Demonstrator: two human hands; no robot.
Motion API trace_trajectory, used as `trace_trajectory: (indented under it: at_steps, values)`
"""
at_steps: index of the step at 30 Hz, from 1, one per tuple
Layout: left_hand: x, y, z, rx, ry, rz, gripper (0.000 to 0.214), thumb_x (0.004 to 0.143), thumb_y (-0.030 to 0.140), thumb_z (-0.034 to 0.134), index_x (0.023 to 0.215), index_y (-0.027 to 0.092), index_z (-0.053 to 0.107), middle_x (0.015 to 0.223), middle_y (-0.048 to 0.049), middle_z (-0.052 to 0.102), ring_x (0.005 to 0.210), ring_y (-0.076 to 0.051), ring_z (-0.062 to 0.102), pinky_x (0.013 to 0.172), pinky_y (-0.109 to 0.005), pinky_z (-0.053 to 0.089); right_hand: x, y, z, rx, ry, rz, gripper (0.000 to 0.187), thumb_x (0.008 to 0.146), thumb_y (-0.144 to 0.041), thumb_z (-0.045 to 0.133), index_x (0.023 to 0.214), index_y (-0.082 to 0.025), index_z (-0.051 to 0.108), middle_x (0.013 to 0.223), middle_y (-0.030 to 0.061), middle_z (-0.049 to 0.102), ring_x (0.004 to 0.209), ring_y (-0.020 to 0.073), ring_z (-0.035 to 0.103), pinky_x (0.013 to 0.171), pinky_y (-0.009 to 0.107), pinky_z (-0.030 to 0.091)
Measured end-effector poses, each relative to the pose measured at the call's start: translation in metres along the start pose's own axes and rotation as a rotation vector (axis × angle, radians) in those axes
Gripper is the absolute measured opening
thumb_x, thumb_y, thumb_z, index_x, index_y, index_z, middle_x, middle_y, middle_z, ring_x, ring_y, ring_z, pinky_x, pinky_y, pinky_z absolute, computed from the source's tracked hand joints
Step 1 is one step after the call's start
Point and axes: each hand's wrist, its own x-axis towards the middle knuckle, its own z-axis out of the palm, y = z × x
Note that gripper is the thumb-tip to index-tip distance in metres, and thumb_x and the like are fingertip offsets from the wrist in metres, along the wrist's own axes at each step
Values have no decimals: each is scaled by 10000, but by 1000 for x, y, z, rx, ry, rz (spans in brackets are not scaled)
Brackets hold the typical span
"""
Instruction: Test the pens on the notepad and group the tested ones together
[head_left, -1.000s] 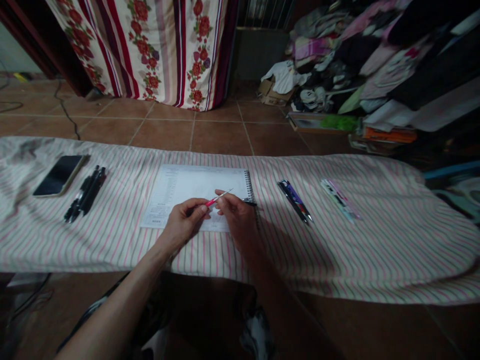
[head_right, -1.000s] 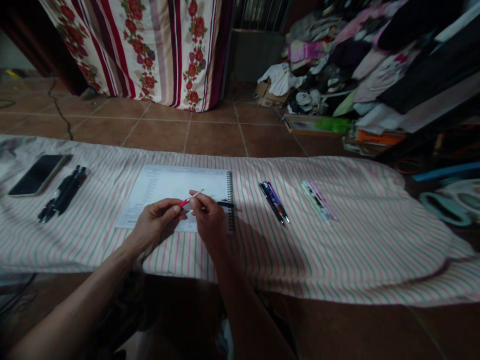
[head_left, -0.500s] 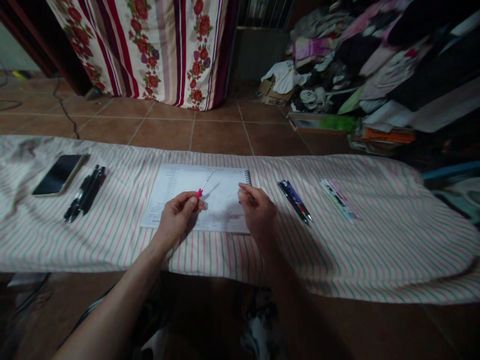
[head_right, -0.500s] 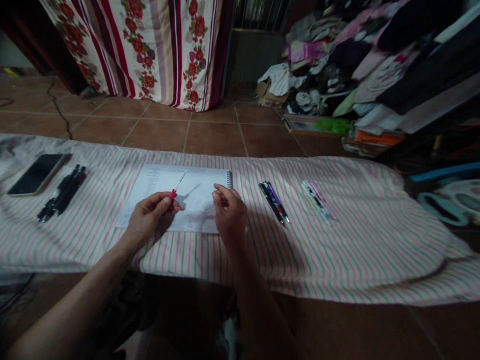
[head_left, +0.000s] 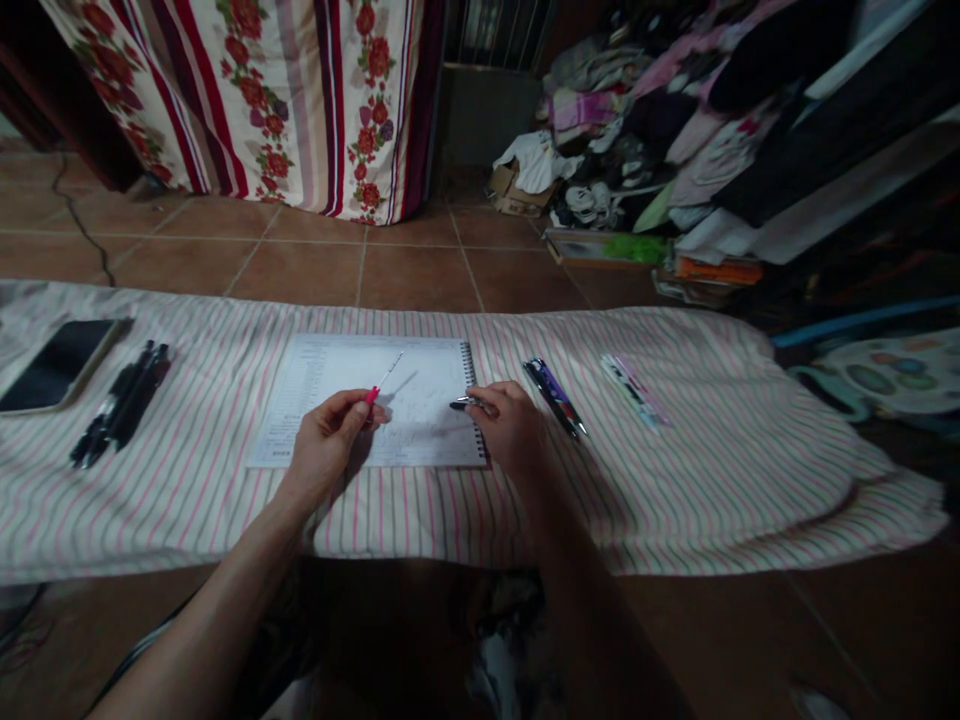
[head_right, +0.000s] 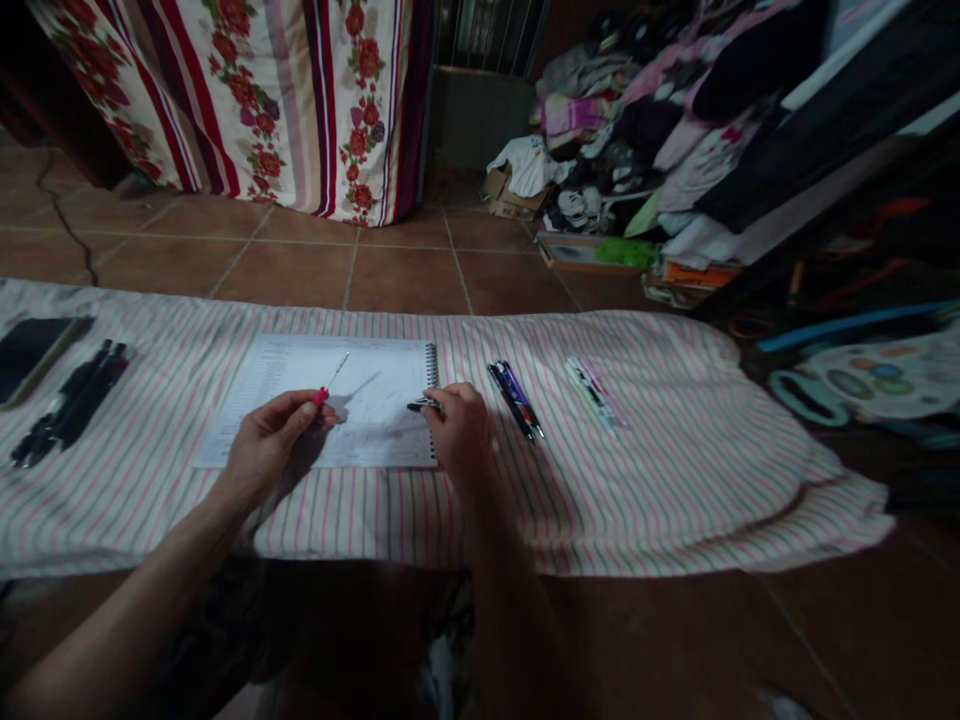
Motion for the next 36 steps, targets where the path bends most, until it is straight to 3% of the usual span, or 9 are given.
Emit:
trace_trajectory:
  at_steps: [5, 14, 24, 31, 33, 36]
  values:
    - [0, -1, 1, -35, 26, -13, 394, 567, 400, 802, 819, 136, 653, 695, -46, 693, 672, -158, 636, 698, -305, 494, -1, -2, 0, -63, -51, -36, 211, 756, -166, 621, 943, -184, 717, 902, 98, 659, 861, 239, 572, 798, 360, 443]
    - [3, -5, -2, 41, -6, 27, 346, 615, 396, 779, 818, 145, 656, 703, -42, 689, 681, -153, 627, 701, -293, 486, -2, -3, 1, -52, -98, -11, 295, 764, -154, 626, 1055, -164, 666, 930, 101, 664, 873, 234, 583, 818, 348, 429]
    - [4, -10, -4, 31, -21, 19, 282, 654, 349, 765, 834, 159, 661, 731, -28, 684, 698, -137, 636, 716, -266, 487, -4, -2, -1, -8, -111, -30, 161, 782, -138, 606, 921, -197, 661, 844, 58, 655, 820, 203, 579, 757, 310, 430]
    - [3, -8, -1, -2, -12, -2, 309, 632, 349, 778, 842, 155, 662, 723, -22, 676, 638, -122, 619, 687, -271, 502, -8, -9, -2, -98, -118, -75, 128, 786, -182, 604, 887, -211, 677, 837, 63, 647, 850, 218, 568, 769, 325, 424]
    - [3, -8, -1, -21, -5, -13, 323, 627, 336, 783, 873, 163, 665, 722, -15, 678, 628, -114, 614, 662, -255, 496, -7, -13, -2, -42, -98, -32, 185, 780, -167, 582, 932, -194, 683, 841, 72, 655, 826, 213, 576, 757, 329, 435]
    - [3, -8, 0, -22, 2, -19, 340, 622, 324, 787, 900, 165, 672, 717, -12, 678, 619, -107, 608, 636, -236, 486, -4, -19, -3, 250, -44, 114, 297, 765, -212, 568, 1039, -160, 672, 844, 70, 667, 753, 186, 592, 720, 319, 461]
